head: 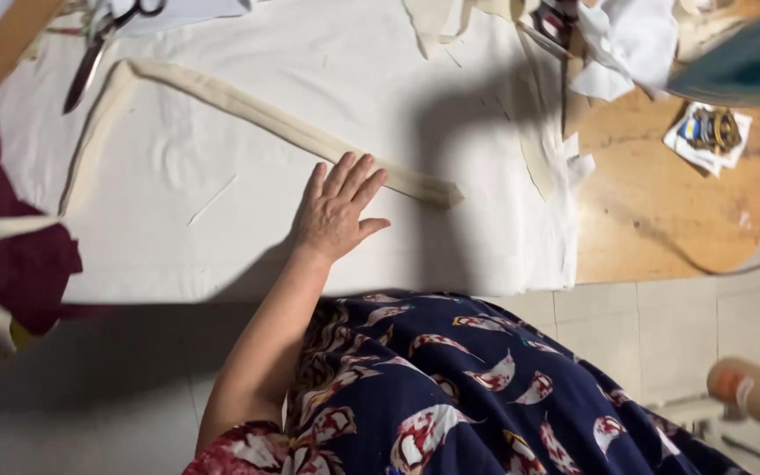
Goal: Ironing a long strip of white fabric to create a pressed strap or piping
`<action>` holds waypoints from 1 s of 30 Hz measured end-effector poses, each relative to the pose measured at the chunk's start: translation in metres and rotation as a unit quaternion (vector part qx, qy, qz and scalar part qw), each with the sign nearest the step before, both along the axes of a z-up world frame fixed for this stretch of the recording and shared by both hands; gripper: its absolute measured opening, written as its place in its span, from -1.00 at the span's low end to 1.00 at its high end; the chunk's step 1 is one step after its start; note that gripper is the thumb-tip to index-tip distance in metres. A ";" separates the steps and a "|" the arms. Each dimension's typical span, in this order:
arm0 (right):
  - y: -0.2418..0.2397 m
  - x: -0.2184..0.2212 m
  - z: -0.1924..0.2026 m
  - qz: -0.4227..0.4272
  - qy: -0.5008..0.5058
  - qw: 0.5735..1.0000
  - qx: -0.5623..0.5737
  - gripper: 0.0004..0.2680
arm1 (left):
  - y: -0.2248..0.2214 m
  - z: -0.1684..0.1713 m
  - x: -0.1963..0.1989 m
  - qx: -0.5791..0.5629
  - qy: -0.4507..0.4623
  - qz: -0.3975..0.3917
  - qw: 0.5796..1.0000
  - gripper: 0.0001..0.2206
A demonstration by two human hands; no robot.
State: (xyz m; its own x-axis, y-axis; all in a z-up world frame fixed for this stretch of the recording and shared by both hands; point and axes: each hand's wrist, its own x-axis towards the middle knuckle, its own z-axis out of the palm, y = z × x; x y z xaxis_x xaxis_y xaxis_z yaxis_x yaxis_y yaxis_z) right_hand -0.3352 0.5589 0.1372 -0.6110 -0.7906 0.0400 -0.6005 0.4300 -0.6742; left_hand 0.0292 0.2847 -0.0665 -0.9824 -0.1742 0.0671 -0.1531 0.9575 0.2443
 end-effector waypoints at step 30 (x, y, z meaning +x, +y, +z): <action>-0.090 0.216 -0.199 -0.258 -0.039 0.946 -0.191 -0.58 | -0.005 0.010 -0.002 -0.003 -0.040 -0.056 0.998 -0.39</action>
